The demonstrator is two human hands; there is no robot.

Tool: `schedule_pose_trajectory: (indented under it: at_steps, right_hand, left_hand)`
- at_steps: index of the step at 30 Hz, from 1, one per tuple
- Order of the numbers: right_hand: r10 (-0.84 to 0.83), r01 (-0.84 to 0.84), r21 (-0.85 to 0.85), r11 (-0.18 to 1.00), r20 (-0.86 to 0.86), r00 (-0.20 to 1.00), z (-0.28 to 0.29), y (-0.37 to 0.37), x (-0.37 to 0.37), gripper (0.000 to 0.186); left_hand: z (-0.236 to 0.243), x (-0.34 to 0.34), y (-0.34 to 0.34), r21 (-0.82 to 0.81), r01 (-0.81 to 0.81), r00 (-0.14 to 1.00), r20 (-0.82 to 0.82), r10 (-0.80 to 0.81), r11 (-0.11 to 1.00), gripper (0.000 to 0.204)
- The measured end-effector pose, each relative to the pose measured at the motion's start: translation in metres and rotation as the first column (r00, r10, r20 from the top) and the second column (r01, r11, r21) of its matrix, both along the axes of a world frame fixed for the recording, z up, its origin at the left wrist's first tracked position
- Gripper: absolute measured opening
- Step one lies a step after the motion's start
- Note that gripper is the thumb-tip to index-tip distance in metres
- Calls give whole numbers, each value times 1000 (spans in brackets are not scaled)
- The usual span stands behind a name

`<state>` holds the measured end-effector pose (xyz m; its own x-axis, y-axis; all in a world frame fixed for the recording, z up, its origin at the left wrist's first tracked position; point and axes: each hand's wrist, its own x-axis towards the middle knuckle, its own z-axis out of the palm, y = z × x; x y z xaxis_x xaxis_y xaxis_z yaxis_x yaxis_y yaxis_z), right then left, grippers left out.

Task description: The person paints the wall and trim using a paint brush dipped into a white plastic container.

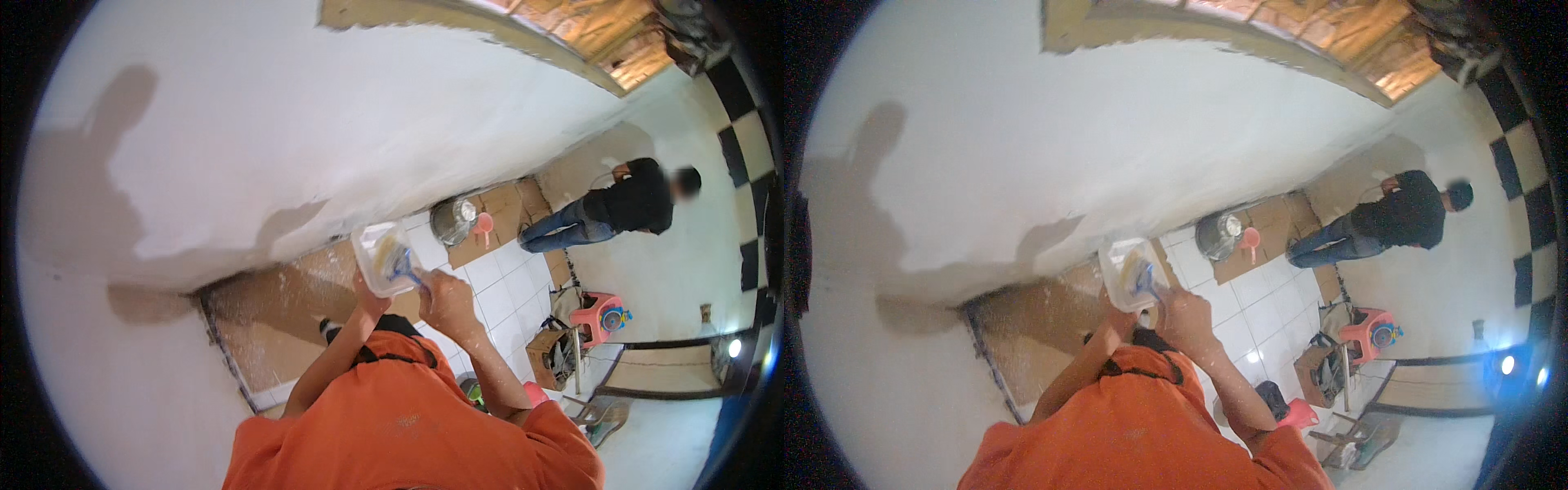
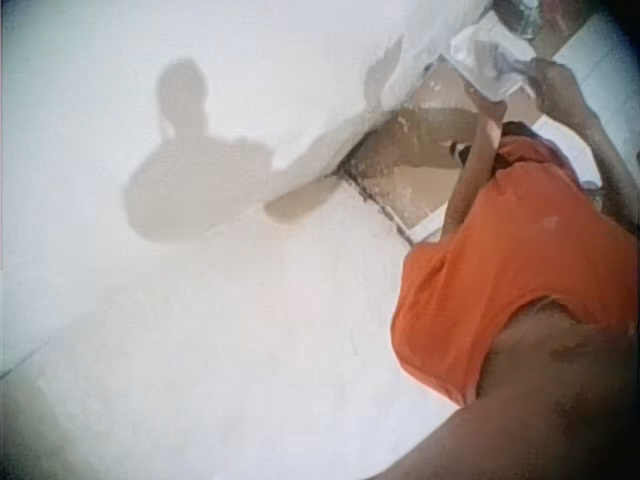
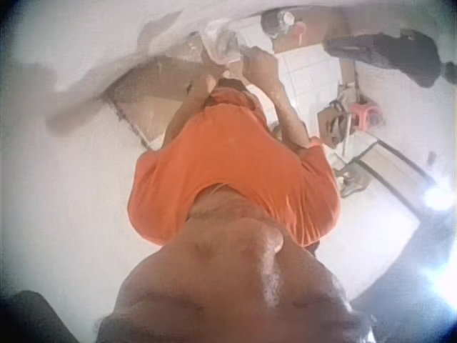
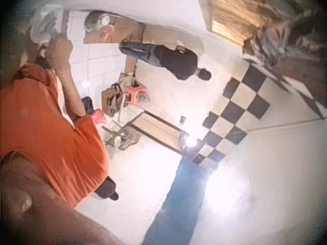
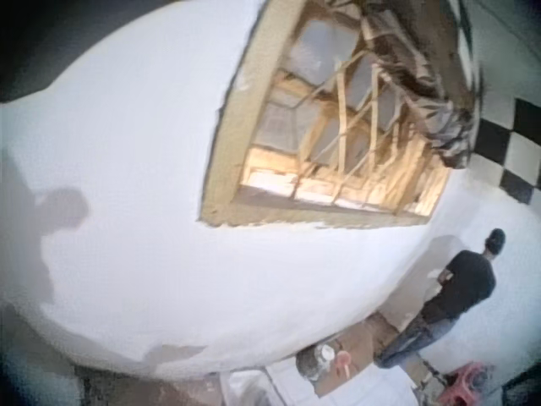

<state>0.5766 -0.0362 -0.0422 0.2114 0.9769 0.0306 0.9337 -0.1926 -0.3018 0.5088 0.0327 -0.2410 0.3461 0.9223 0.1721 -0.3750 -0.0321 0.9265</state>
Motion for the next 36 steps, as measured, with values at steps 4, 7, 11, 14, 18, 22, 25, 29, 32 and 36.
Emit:
schedule_pose_trajectory:
  at_steps: [4,7,11,14,18,22,25,29,32,36]
  right_hand:
    - [-30,32,90,995,-34,999,8,-11,42,31]
    - [-14,19,105,994,-47,999,11,-26,65,33]
    - [-34,80,237,968,-190,981,10,-46,112,26]
    - [-59,200,256,946,-471,880,12,-49,143,17]
    - [-91,398,248,884,-741,665,12,-44,195,32]
    - [-91,600,292,744,-846,525,54,-11,249,35]
    - [147,642,418,643,-889,433,58,33,309,42]
    - [381,629,478,613,-876,295,53,105,361,41]
    - [315,632,507,586,-861,398,16,121,407,39]
    - [195,578,571,582,-789,583,-57,136,410,40]
  left_hand:
    - [-3,24,9,95,-28,975,-219,48,995,48]
    - [-31,43,9,-271,255,958,201,-204,928,49]
    - [35,80,8,-547,617,662,750,3,565,54]
    - [60,99,14,-458,632,641,762,-90,625,58]
    - [79,136,16,-359,597,572,817,-67,718,56]
    - [72,160,18,-371,578,525,851,16,727,54]
    - [66,160,12,-419,523,572,818,59,742,54]
    - [20,129,7,-305,201,809,588,18,931,52]
    - [83,127,-21,69,11,999,-52,-7,998,54]
    - [35,100,-26,-495,431,537,812,226,755,60]
